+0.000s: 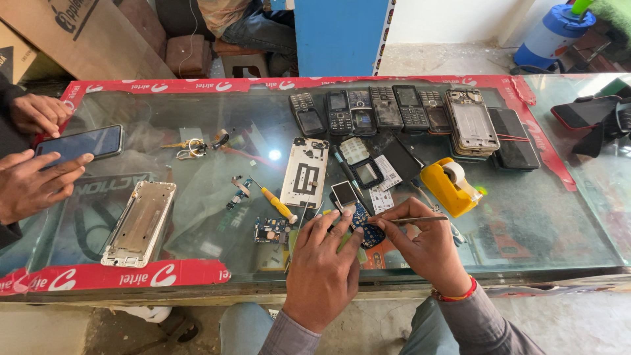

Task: The person repairs a disassembled feature phone on a glass workbench, holding the phone board with one hand while using a small tool with the other to work on the board and keypad area. Various old phones, phone parts, and tools are spread across the bench around them.

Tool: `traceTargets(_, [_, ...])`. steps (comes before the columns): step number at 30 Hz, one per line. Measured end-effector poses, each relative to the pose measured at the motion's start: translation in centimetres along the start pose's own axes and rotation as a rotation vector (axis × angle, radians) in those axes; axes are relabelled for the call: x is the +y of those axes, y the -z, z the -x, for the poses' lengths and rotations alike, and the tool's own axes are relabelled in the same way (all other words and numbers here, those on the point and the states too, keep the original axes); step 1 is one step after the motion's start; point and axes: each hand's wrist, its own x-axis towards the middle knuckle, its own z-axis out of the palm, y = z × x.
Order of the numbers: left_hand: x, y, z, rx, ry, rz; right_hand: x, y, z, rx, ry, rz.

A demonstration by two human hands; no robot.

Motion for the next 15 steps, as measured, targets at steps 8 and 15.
traceTargets(8, [-0.06, -0.16, 0.1, 0.001, 0.003, 0.001, 0.04, 0.03, 0.02, -0.002, 0.011, -0.001])
traceTargets(15, [-0.07, -0.15, 0.15, -0.005, 0.001, 0.004, 0.12, 0.0, 0.06, 0.0, -0.001, 0.003])
